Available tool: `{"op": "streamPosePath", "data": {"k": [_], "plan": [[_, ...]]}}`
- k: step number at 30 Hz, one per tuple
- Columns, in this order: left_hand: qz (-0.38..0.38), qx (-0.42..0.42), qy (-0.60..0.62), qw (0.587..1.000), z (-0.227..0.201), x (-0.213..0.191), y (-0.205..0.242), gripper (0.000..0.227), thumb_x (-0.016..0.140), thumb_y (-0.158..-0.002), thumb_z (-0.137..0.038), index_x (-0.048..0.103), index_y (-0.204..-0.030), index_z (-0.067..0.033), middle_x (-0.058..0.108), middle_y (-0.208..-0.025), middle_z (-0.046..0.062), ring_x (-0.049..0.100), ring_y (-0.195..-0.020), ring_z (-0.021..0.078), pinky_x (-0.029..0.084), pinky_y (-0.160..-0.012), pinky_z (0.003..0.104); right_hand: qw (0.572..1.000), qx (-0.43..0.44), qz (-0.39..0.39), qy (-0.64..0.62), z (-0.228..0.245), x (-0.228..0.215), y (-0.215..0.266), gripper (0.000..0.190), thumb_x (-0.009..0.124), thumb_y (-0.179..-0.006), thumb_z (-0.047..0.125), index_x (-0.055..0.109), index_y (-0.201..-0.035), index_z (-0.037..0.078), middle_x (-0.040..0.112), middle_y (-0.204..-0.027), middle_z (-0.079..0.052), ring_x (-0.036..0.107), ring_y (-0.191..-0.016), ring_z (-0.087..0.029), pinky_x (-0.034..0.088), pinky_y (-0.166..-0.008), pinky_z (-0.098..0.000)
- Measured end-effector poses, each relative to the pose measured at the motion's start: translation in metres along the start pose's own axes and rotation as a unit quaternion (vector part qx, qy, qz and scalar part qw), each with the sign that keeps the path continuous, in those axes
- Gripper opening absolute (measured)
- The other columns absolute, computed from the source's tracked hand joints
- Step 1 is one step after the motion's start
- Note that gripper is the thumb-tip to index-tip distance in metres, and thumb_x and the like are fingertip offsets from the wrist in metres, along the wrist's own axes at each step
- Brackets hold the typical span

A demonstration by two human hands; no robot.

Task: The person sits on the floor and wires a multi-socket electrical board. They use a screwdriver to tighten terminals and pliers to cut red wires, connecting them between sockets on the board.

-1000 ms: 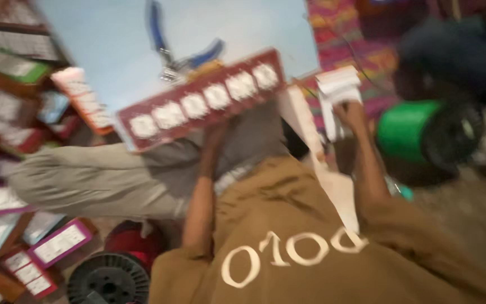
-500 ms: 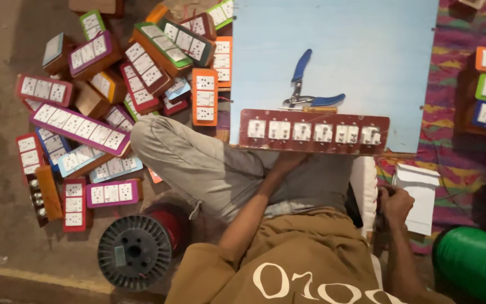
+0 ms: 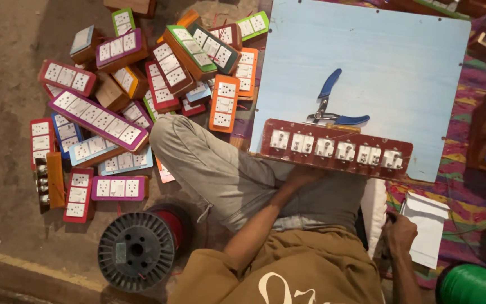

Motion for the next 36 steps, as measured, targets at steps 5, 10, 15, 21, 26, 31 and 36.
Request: {"op": "streamPosePath", "data": {"k": [5,10,15,21,26,31,36], "plan": [[0.005,-0.019,0.016,1.000,0.020,0.008,0.001,0.051,0.070,-0.090,-0.038,0.064,-0.129,-0.0059,0.070,-0.118,0.018,0.065,-0.109,0.0313,0.049,-0.093,0.043,0.996,-0.008,-0.026,-0.087,0.007,-0.013,0.005,0.025,0.072,-0.096,0.020,0.079,-0.118,0.010,0.076,-0.099,-0.020,0.074,-0.091,-0.039,0.058,-0.089,-0.0459],[-0.002,-0.034,0.022,0.999,0.041,0.013,0.001,0.053,0.071,-0.087,-0.038,0.064,-0.129,-0.0060,0.070,-0.116,0.019,0.066,-0.107,0.0326,0.050,-0.092,0.043,0.985,0.003,-0.097,-0.145,0.005,-0.037,0.005,0.026,0.079,-0.099,0.022,0.075,-0.112,0.000,0.076,-0.096,-0.018,0.074,-0.092,-0.031,0.057,-0.086,-0.0408],[-0.015,-0.036,0.024,0.999,0.051,0.018,0.005,0.054,0.071,-0.085,-0.038,0.064,-0.128,-0.0061,0.071,-0.114,0.020,0.067,-0.106,0.0339,0.051,-0.092,0.043,0.967,-0.005,-0.093,-0.239,0.001,-0.049,-0.011,0.025,0.079,-0.102,0.026,0.078,-0.111,0.002,0.077,-0.093,-0.012,0.074,-0.085,-0.019,0.057,-0.083,-0.0328],[-0.091,0.037,-0.046,0.994,0.034,-0.001,-0.002,0.055,0.072,-0.083,-0.038,0.064,-0.127,-0.0062,0.072,-0.112,0.021,0.068,-0.104,0.0355,0.052,-0.090,0.044,0.959,0.018,-0.175,-0.222,-0.008,-0.095,-0.042,0.027,0.073,-0.114,0.018,0.077,-0.109,-0.008,0.075,-0.092,-0.018,0.071,-0.083,-0.023,0.054,-0.083,-0.0346],[0.048,-0.036,-0.022,0.998,0.051,0.028,-0.009,0.036,0.063,-0.093,-0.037,0.072,-0.112,-0.0093,0.076,-0.102,0.013,0.073,-0.100,0.0301,0.054,-0.091,0.044,0.899,-0.087,-0.195,-0.383,0.012,-0.125,-0.065,0.018,0.056,-0.119,0.007,0.065,-0.121,-0.008,0.073,-0.110,-0.015,0.071,-0.101,-0.016,0.058,-0.094,-0.0289],[0.054,-0.083,0.058,0.993,0.060,0.030,-0.003,0.040,0.062,-0.092,-0.043,0.070,-0.115,-0.0112,0.075,-0.101,0.012,0.073,-0.100,0.0291,0.054,-0.090,0.043,0.932,-0.083,-0.239,-0.259,0.045,-0.143,-0.055,0.021,0.056,-0.122,0.008,0.066,-0.116,-0.010,0.073,-0.104,-0.019,0.071,-0.093,-0.021,0.057,-0.084,-0.0328],[0.074,-0.131,0.043,0.988,0.075,0.035,0.005,0.045,0.066,-0.090,-0.049,0.073,-0.116,-0.0125,0.076,-0.114,0.014,0.071,-0.111,0.0291,0.052,-0.097,0.041,0.934,-0.057,-0.255,-0.243,0.058,-0.163,-0.048,0.023,0.048,-0.118,0.009,0.061,-0.117,-0.010,0.073,-0.102,-0.019,0.073,-0.093,-0.022,0.060,-0.083,-0.0318]]}}
Point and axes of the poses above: each hand's wrist, its own y-axis away from the middle knuckle, its own x-axis out of the palm, z = x × y, the point moved 10 cm from there along -y, towards the middle knuckle
